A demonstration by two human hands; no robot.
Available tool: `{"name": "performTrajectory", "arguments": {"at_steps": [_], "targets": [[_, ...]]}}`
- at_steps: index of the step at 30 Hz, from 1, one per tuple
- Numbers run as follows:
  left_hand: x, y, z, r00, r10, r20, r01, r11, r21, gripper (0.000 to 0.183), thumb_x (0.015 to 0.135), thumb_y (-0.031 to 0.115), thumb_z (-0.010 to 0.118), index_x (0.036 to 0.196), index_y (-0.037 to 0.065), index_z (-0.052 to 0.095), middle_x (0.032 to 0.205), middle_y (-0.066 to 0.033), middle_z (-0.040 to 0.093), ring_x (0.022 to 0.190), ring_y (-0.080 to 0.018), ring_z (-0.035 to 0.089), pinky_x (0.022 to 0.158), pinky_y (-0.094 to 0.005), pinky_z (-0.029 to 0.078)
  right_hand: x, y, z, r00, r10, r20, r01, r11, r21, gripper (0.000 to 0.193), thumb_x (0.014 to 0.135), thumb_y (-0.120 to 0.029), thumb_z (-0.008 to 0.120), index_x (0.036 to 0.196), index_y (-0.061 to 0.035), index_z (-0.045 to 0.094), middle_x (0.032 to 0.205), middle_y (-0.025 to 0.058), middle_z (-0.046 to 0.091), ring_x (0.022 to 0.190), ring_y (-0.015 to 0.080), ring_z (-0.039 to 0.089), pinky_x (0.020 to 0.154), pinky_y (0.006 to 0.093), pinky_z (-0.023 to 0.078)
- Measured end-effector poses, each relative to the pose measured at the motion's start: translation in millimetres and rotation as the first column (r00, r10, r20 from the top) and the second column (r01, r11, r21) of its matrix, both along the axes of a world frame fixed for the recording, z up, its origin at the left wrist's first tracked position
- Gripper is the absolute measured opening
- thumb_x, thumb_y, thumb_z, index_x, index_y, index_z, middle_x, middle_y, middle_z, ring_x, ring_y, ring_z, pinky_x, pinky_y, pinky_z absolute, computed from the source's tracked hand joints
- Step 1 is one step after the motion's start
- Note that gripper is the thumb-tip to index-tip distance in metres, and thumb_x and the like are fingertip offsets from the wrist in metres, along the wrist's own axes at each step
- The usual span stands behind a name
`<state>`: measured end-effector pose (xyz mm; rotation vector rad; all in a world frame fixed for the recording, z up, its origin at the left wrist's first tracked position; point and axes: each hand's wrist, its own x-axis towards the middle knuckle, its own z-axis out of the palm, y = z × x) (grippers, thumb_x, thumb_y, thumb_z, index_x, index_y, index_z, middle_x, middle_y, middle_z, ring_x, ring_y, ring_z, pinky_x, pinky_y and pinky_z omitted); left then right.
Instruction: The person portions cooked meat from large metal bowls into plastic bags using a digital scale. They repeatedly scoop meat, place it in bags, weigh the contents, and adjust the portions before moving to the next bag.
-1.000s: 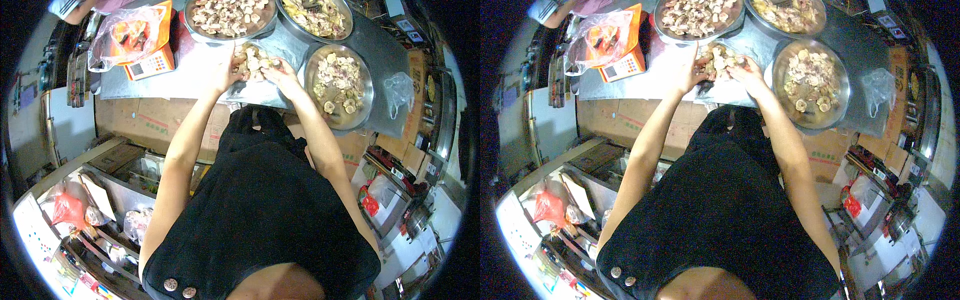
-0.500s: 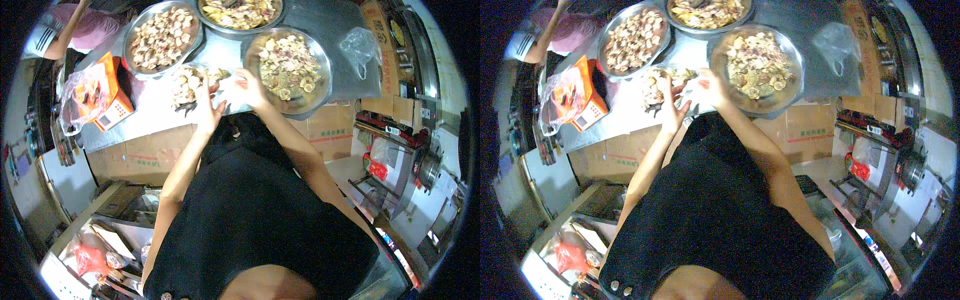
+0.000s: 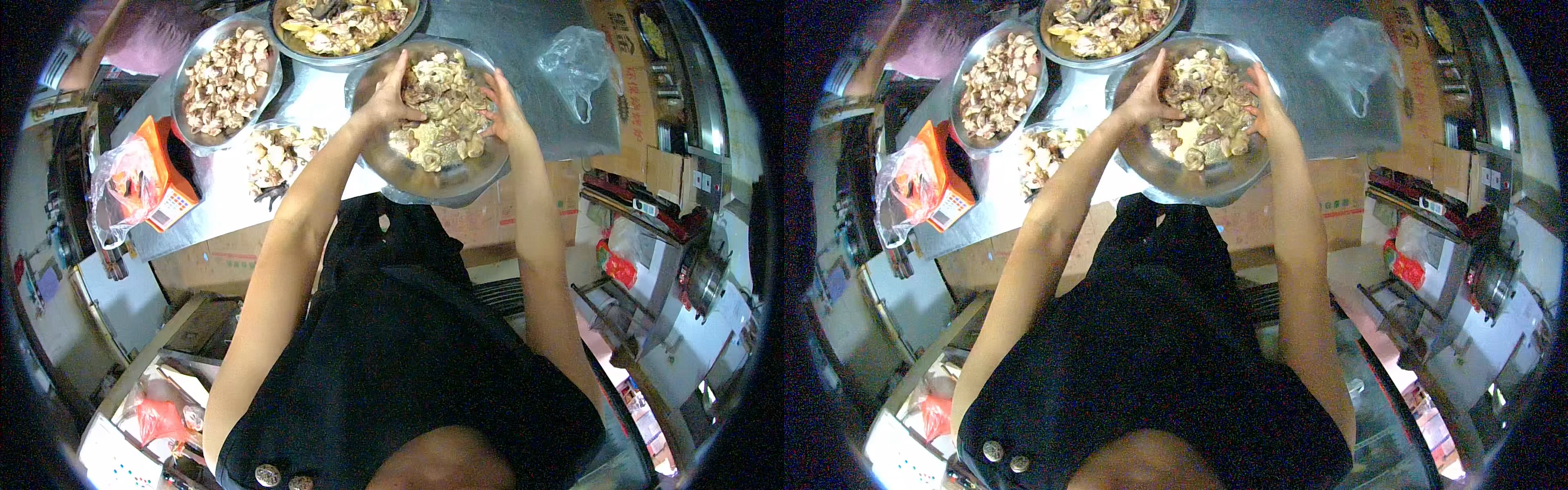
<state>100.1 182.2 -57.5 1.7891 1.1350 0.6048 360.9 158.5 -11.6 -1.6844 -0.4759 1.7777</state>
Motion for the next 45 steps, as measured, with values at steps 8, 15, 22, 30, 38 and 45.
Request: {"name": "performTrajectory", "arguments": {"at_steps": [8, 15, 22, 30, 38, 45], "targets": [[21.6, 8.7, -2.3, 0.984, -0.059, -0.170, 0.065, 0.997, 0.032, 0.130, 0.049, 0.019, 0.089, 0.151, 0.020, 0.008, 0.146, -0.0231, 0.029, 0.134, -0.0399, 0.029, 0.111, -0.0428, 0.027, -41.5, 21.7, -3.9, 0.959, 0.279, -0.058, -0.282, 0.957, -0.064, 0.089, 0.075, -0.057, 0.069, 0.144, -0.0226, 0.025, 0.145, 0.0102, 0.033, 0.128, 0.0360, 0.038, 0.088, 0.0661, 0.037], [29.6, -3.2, 10.1, 0.995, -0.088, -0.054, 0.090, 0.996, 0.031, 0.124, 0.054, 0.006, 0.082, 0.151, 0.013, 0.004, 0.150, -0.0169, 0.026, 0.137, -0.0389, 0.025, 0.113, -0.0420, 0.024, -46.9, 14.0, -18.1, 0.940, 0.340, -0.017, -0.338, 0.938, 0.072, 0.084, 0.071, -0.039, 0.079, 0.137, -0.0221, 0.031, 0.131, 0.0081, 0.047, 0.118, 0.0291, 0.047, 0.081, 0.0602, 0.042], [32.7, -19.1, 45.8, 0.984, -0.010, 0.180, -0.024, 0.982, 0.186, 0.111, 0.056, -0.006, 0.073, 0.149, 0.009, 0.014, 0.138, -0.0229, 0.039, 0.127, -0.0385, 0.039, 0.109, -0.0411, 0.032, -68.9, 1.9, 13.0, 0.982, 0.136, -0.127, -0.079, 0.922, 0.380, 0.062, 0.073, -0.012, 0.077, 0.127, -0.0127, 0.045, 0.113, 0.0077, 0.059, 0.100, 0.0210, 0.058, 0.080, 0.0359, 0.051], [33.1, -22.5, 38.6, 0.902, -0.045, 0.429, -0.192, 0.850, 0.491, 0.111, 0.062, 0.010, 0.082, 0.149, 0.008, 0.013, 0.145, -0.0167, 0.036, 0.135, -0.0321, 0.033, 0.112, -0.0387, 0.029, -84.2, -7.1, 48.2, 0.988, 0.096, -0.124, -0.031, 0.895, 0.444, 0.055, 0.082, -0.004, 0.067, 0.131, -0.0088, 0.042, 0.119, 0.0114, 0.057, 0.100, 0.0223, 0.062, 0.080, 0.0337, 0.055], [-168.2, -75.7, 190.0, 0.866, 0.322, 0.383, -0.480, 0.751, 0.453, 0.110, 0.056, -0.004, 0.075, 0.148, 0.006, 0.016, 0.144, -0.0212, 0.035, 0.129, -0.0370, 0.038, 0.109, -0.0395, 0.031, -287.4, -5.5, 180.3, 0.897, 0.441, -0.034, -0.377, 0.802, 0.463, 0.056, 0.082, -0.007, 0.068, 0.131, -0.0161, 0.044, 0.121, 0.0094, 0.055, 0.105, 0.0222, 0.058, 0.079, 0.0329, 0.053], [-419.6, -134.3, 252.8, 0.699, 0.689, 0.192, -0.661, 0.519, 0.542, 0.106, 0.055, -0.001, 0.076, 0.145, 0.001, 0.021, 0.144, -0.0231, 0.035, 0.135, -0.0335, 0.034, 0.111, -0.0386, 0.029, -563.2, -16.4, 239.4, 0.639, 0.765, -0.075, -0.592, 0.552, 0.587, 0.048, 0.080, -0.008, 0.071, 0.122, -0.0165, 0.048, 0.109, 0.0066, 0.060, 0.091, 0.0185, 0.063, 0.069, 0.0366, 0.055]]}}
